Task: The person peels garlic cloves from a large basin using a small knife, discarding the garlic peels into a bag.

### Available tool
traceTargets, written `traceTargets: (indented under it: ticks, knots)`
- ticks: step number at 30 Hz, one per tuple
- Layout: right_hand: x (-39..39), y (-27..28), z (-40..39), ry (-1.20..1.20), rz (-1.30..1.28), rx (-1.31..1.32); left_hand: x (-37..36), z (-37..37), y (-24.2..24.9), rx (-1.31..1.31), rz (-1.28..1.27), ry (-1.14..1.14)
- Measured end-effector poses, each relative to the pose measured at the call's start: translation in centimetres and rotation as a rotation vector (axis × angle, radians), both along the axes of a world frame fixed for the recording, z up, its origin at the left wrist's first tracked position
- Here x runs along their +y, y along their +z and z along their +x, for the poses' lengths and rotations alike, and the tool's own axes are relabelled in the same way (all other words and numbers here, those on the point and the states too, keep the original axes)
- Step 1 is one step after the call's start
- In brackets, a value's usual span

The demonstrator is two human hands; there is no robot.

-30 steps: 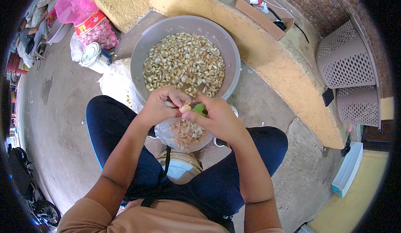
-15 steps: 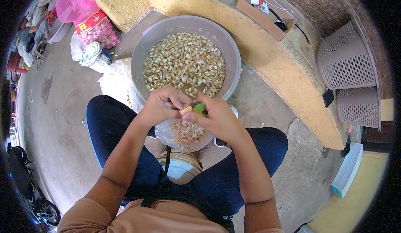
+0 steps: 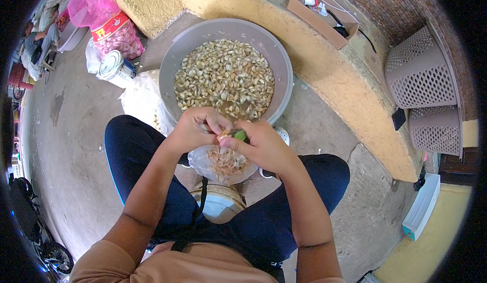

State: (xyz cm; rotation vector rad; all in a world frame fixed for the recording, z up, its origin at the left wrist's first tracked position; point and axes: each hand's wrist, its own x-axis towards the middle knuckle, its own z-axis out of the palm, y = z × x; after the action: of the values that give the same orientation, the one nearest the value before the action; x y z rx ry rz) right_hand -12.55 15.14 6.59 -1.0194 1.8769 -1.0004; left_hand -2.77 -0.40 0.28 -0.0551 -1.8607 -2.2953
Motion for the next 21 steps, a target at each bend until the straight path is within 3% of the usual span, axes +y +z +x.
traceTargets:
  ticks: [21]
  knots:
    - [-0.1, -0.3, 0.4, -0.021, -0.048, -0.087, -0.4, 0.1, 1.1, -0.032, -0.266, 0.081]
